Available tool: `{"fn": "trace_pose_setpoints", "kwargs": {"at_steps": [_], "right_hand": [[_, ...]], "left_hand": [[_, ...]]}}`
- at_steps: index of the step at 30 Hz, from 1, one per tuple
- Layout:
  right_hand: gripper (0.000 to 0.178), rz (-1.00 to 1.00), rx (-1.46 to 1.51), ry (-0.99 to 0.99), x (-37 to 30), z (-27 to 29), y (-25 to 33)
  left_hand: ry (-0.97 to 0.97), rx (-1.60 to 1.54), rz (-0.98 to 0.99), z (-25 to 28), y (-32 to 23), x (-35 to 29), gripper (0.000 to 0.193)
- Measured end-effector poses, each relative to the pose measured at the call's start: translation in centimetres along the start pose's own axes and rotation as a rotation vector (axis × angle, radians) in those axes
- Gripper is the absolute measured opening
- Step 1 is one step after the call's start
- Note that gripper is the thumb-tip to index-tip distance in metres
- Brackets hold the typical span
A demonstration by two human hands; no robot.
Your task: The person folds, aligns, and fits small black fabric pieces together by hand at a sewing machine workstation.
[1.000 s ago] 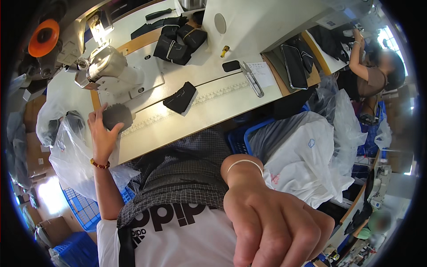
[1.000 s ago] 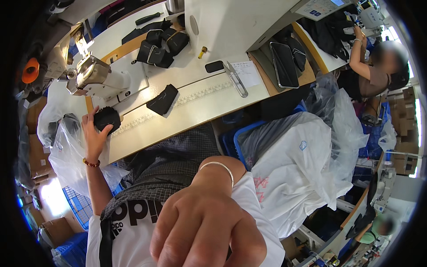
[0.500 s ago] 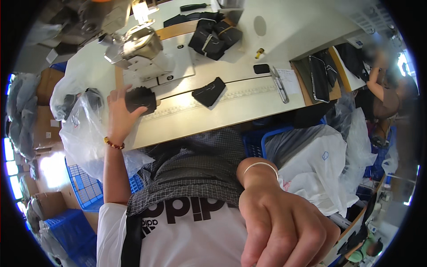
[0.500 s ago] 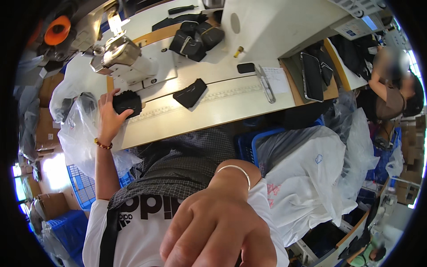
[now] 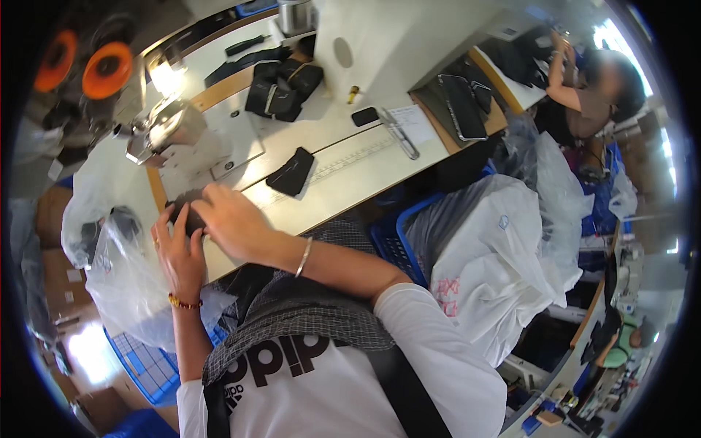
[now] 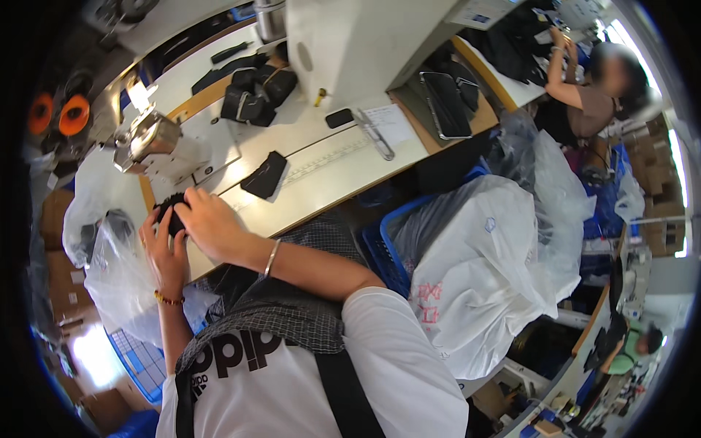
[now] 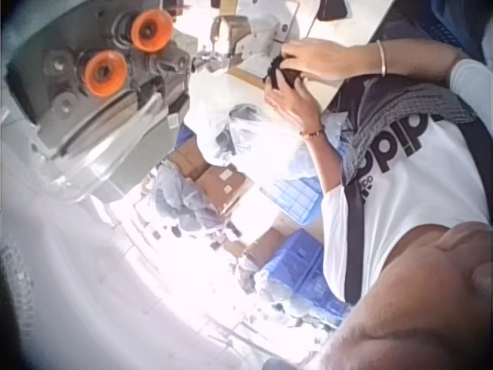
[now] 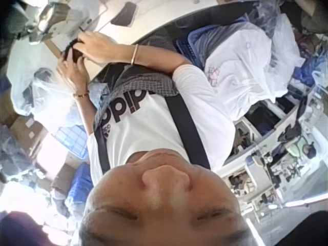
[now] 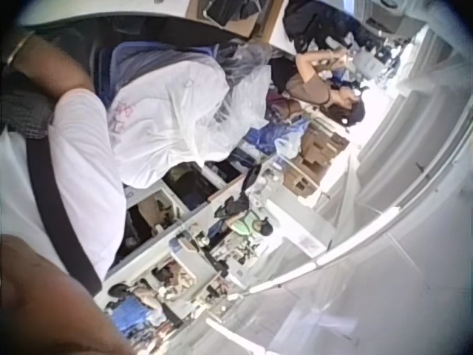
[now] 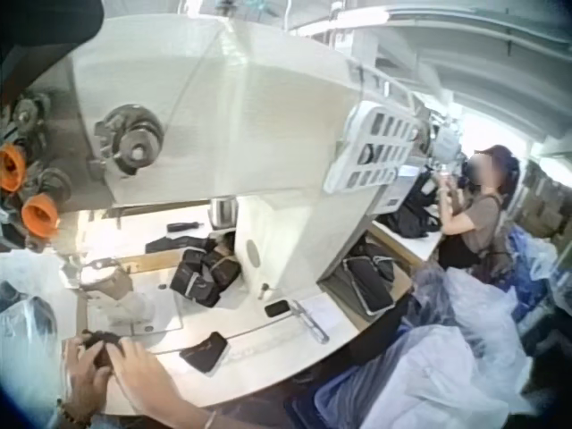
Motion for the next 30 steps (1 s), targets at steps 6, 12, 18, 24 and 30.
{"fn": "trace_pose_setpoints", "kwargs": {"at_steps": [6, 12, 18, 24, 30], "right_hand": [[0.021, 0.094, -0.16, -0.095, -0.2, -1.0, 0.5], [0.02, 0.123, -0.172, -0.083, -0.3, -0.6, 0.9], [0.02, 0.134, -0.14, -0.083, -0.3, -0.7, 0.8], [0.019, 0.135, -0.141, -0.088, -0.4, -0.5, 0.7], [0.02, 0.141, -0.148, -0.07, -0.4, -0.6, 1.0]], "left_hand": [[-0.009, -0.018, 0.025, -0.6, 0.7, -1.3, 0.049], [-0.066, -0.029, 0.067, -1.1, 1.1, -1.9, 0.047], [-0.1, -0.037, 0.092, -1.3, 1.3, -2.4, 0.04], [-0.141, -0.032, 0.09, -1.2, 0.6, -2.2, 0.036], [-0.208, -0.071, 0.106, -0.9, 0.4, -2.4, 0.035]]}}
Point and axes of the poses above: each hand's wrist, its own x-axis towards the middle knuckle, its own z-axis out of the back of the hand, y = z × x, the point moved 4 cm from there along x, towards the middle knuckle, and after that the axes turned 9 degrees about x, right-handed, at the moved point
